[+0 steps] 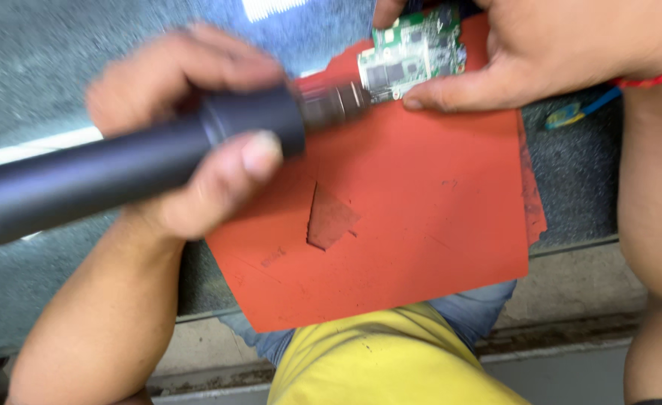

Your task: The person uses a heat gun to apply heat to components on a circuit board while holding it against a red silicone mat.

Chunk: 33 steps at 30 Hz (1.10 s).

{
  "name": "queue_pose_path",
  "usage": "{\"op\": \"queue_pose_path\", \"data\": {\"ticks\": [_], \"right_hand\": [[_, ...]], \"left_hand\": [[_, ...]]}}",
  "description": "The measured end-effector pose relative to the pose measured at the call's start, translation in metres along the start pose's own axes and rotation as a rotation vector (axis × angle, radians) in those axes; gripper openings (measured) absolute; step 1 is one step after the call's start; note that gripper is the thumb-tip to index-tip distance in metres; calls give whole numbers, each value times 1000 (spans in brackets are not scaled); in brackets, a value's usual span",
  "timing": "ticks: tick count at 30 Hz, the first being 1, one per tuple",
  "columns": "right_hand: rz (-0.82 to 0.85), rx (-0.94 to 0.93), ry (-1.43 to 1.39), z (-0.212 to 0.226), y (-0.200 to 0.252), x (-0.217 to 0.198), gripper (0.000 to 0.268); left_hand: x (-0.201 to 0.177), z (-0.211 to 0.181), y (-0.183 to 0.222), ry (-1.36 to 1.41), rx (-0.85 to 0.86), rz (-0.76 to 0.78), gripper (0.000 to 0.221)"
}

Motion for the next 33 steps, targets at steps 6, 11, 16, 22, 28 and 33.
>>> {"op": "queue_pose_path", "data": {"ticks": [6, 11, 16, 22, 28, 33], "right_hand": [[37, 31, 192, 17, -8, -11, 50], [16, -43, 184, 21, -9, -13, 52], [-6, -76, 126, 22, -11, -14, 45], [-8, -26, 124, 25, -11, -17, 49], [-41, -91, 186, 25, -13, -20, 49], [-44, -85, 191, 22, -12, -20, 49]], "left_hand": [[7, -10, -1, -67, 58, -1, 40], [9, -10, -8, 49, 59, 56, 41], [6, -9, -5, -29, -35, -36, 42], [10, -11, -7, -16, 42, 34, 42], [8, -9, -7, 2, 39, 49, 41], [8, -10, -4, 79, 27, -22, 43]]}}
Point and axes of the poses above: each hand's wrist, its own y-axis away from the middle knuckle, its own x-axis out of the palm, z = x × y, the point moved 5 cm from there along -y, towards the middle knuckle
